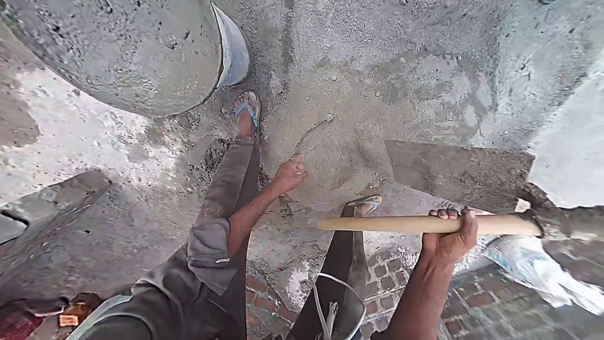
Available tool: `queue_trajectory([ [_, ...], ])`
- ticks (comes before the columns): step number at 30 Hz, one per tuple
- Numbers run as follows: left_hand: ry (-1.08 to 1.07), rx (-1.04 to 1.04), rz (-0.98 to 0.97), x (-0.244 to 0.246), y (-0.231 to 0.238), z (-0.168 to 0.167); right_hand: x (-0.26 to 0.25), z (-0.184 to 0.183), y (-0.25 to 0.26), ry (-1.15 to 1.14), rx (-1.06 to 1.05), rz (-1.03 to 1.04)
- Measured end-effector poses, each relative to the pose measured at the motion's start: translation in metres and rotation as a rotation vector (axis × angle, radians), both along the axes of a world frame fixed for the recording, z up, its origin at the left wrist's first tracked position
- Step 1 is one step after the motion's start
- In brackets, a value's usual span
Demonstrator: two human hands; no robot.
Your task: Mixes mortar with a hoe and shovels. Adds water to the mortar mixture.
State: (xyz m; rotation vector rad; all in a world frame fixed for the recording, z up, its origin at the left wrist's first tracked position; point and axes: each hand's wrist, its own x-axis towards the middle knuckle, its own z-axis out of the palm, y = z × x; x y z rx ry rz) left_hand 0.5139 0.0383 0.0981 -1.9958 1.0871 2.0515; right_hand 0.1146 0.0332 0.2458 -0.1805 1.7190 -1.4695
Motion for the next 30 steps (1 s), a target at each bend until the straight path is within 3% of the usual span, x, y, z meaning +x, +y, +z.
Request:
queue_trajectory([
  [4, -0.085, -0.038, 0.111, 0.028, -0.018, -0.013, -0.015, -0.048, -0.001, 0.012, 0.278, -0.051],
  [9, -0.053, -0.158, 0.207, 0.077, -0.076, 0.006, -0.007, -0.135, -0.008, 0.209, 0.234, -0.251],
  [12, -0.023, -0.215, 0.200, 0.103, -0.109, 0.033, 0.038, -0.198, -0.013, 0.179, 0.195, -0.388],
  [15, -0.062, -0.188, 0.227, 0.124, -0.117, 0.028, 0.132, -0.250, -0.024, 0.003, 0.246, -0.404],
  [18, -0.111, -0.131, 0.235, 0.122, -0.096, 0.013, 0.210, -0.266, -0.016, -0.119, 0.322, -0.297],
  [21, -0.107, -0.113, 0.178, 0.101, -0.066, 0.008, 0.235, -0.265, 0.020, -0.150, 0.404, -0.181],
  [26, -0.138, -0.144, 0.024, 0.063, -0.013, -0.012, 0.193, -0.254, 0.074, -0.287, 0.466, 0.274],
  [30, -0.165, -0.178, -0.078, 0.054, 0.017, -0.043, 0.154, -0.224, 0.116, -0.196, 0.583, 0.537],
])
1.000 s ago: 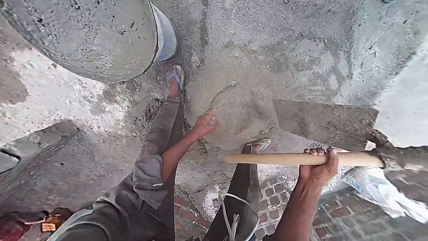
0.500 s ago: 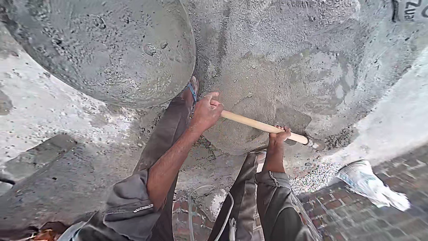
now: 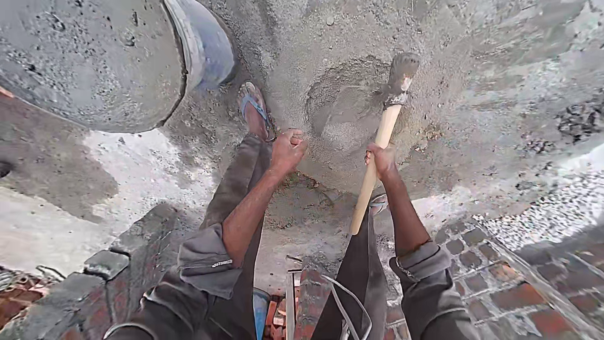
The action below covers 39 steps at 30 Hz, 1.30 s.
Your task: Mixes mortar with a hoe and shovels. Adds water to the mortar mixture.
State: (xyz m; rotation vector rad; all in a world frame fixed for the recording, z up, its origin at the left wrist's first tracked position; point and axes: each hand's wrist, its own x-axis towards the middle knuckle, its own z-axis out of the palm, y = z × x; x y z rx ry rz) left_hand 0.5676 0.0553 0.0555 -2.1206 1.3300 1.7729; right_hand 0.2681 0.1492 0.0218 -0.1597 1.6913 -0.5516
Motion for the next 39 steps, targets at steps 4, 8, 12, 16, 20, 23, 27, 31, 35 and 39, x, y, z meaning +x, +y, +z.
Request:
queue_trajectory([
  [4, -0.013, 0.009, -0.045, -0.010, 0.003, -0.001, -0.049, 0.033, 0.018, 0.206, -0.019, 0.388],
  [8, 0.002, 0.027, -0.054, -0.008, 0.007, 0.000, -0.072, 0.067, -0.028, 0.426, -0.181, 0.379],
  [12, 0.020, 0.009, 0.015, -0.006, 0.004, 0.001, -0.061, 0.044, -0.077, 0.323, -0.490, -0.123],
  [16, 0.052, 0.008, 0.049, 0.003, -0.002, 0.005, -0.023, -0.032, -0.047, 0.192, -0.338, -0.522],
  [20, 0.067, 0.047, 0.107, 0.017, -0.018, 0.018, 0.067, -0.052, 0.028, 0.005, -0.028, -0.769],
  [23, 0.044, 0.059, 0.146, 0.025, -0.040, 0.030, 0.107, -0.059, 0.029, -0.018, 0.010, -0.922],
  [27, 0.050, 0.056, 0.175, 0.032, -0.039, 0.032, 0.101, -0.039, 0.009, -0.029, 0.083, -0.926],
  [31, -0.003, 0.005, 0.201, 0.034, -0.040, 0.022, 0.077, -0.021, -0.042, -0.090, 0.112, -0.866],
  [35, 0.000, 0.010, 0.181, 0.027, -0.031, 0.019, 0.049, 0.013, -0.065, -0.184, -0.090, -0.868],
  [39, -0.005, 0.012, 0.138, 0.020, -0.026, 0.027, 0.010, 0.012, -0.086, 0.090, -0.482, -0.871],
])
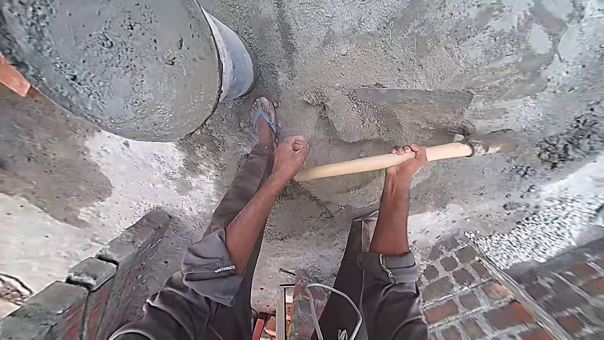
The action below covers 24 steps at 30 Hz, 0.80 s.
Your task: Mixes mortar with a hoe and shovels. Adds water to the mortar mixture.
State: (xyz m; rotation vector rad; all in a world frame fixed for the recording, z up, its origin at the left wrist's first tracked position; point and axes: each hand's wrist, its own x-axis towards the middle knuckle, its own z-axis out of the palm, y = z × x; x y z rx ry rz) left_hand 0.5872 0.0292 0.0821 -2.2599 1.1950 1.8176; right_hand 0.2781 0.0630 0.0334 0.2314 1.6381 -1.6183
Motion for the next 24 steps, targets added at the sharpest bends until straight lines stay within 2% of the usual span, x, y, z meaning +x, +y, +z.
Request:
queue_trajectory([
  [3, 0.000, -0.008, -0.005, 0.001, 0.000, -0.005, -0.057, 0.020, -0.010, 0.278, -0.032, -0.023],
  [7, 0.076, -0.017, 0.078, 0.006, -0.010, -0.011, -0.117, 0.090, 0.014, 0.274, 0.150, 0.056],
  [9, 0.141, 0.011, 0.263, 0.014, -0.016, -0.001, -0.127, 0.117, 0.028, 0.199, 0.283, 0.145],
  [11, 0.127, 0.013, 0.560, 0.035, -0.026, 0.020, -0.118, 0.125, 0.023, 0.096, 0.391, 0.287],
  [14, 0.028, -0.002, 0.987, 0.091, -0.026, 0.043, -0.084, 0.118, -0.010, 0.010, 0.504, 0.530],
  [16, -0.028, -0.074, 1.237, 0.148, -0.010, 0.044, -0.051, 0.099, -0.048, -0.001, 0.575, 0.736],
  [18, -0.052, -0.156, 1.390, 0.201, 0.000, 0.036, -0.025, 0.075, -0.099, 0.077, 0.652, 0.975],
  [21, 0.094, -0.237, 1.521, 0.262, -0.006, 0.011, -0.004, 0.025, -0.194, 0.424, 0.783, 1.389],
  [24, 0.303, -0.216, 1.502, 0.288, -0.019, -0.002, 0.009, -0.019, -0.267, 0.859, 0.943, 1.757],
])
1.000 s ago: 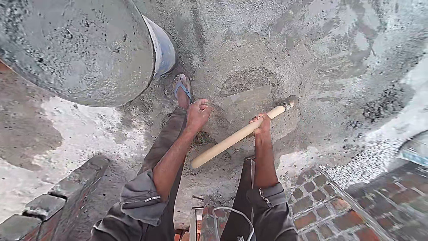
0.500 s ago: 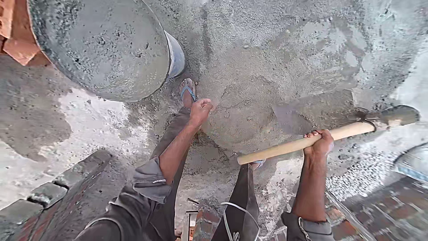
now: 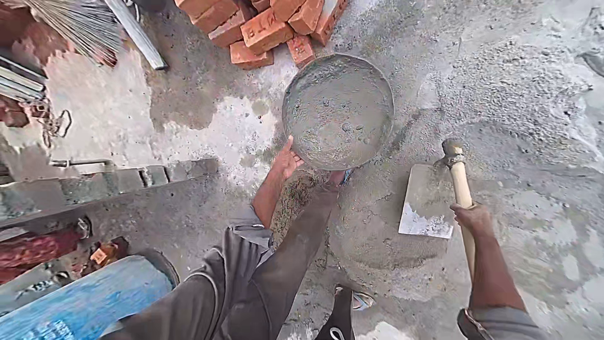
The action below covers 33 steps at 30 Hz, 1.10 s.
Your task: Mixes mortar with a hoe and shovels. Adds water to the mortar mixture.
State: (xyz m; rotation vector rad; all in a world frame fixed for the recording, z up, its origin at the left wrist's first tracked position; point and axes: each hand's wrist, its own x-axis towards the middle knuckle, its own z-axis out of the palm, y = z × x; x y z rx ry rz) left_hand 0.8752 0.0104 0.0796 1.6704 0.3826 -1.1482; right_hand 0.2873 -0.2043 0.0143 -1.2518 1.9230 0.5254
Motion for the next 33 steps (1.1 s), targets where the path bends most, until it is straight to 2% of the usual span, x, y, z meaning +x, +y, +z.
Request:
queue_trajectory([
  [3, 0.078, 0.034, -0.070, 0.016, -0.019, 0.010, 0.050, -0.010, -0.036, 0.142, 0.000, 0.263],
  [7, 0.111, -0.001, -0.089, 0.019, -0.039, 0.080, 0.097, 0.009, -0.044, 0.336, -0.095, 0.352],
  [10, 0.007, 0.003, -0.127, 0.022, -0.065, 0.112, 0.115, 0.036, -0.062, 0.207, -0.144, 0.265],
  [14, -0.099, -0.042, -0.132, 0.019, -0.122, 0.126, 0.168, 0.046, -0.055, -0.048, -0.173, 0.135],
  [16, -0.124, -0.089, -0.148, 0.018, -0.168, 0.118, 0.194, 0.038, -0.037, -0.186, -0.147, -0.010],
  [18, -0.093, -0.130, -0.192, 0.021, -0.219, 0.096, 0.218, 0.033, -0.008, -0.325, -0.100, -0.186],
  [23, -0.013, -0.123, -0.247, 0.038, -0.389, -0.016, 0.290, 0.001, 0.029, -0.581, 0.031, -0.476],
  [25, -0.005, -0.079, -0.329, 0.048, -0.430, -0.055, 0.315, -0.005, 0.034, -0.653, 0.003, -0.615],
  [26, -0.025, -0.041, -0.404, 0.052, -0.430, -0.066, 0.325, 0.000, 0.041, -0.656, -0.024, -0.665],
  [28, -0.209, 0.055, -0.609, 0.065, -0.416, -0.064, 0.346, 0.011, 0.036, -0.612, -0.143, -0.644],
  [31, -0.404, 0.217, -1.023, 0.104, -0.320, -0.040, 0.372, 0.039, 0.044, -0.518, -0.206, -0.501],
  [33, -0.289, 0.272, -1.199, 0.123, -0.255, -0.035, 0.385, 0.054, 0.056, -0.477, -0.195, -0.459],
])
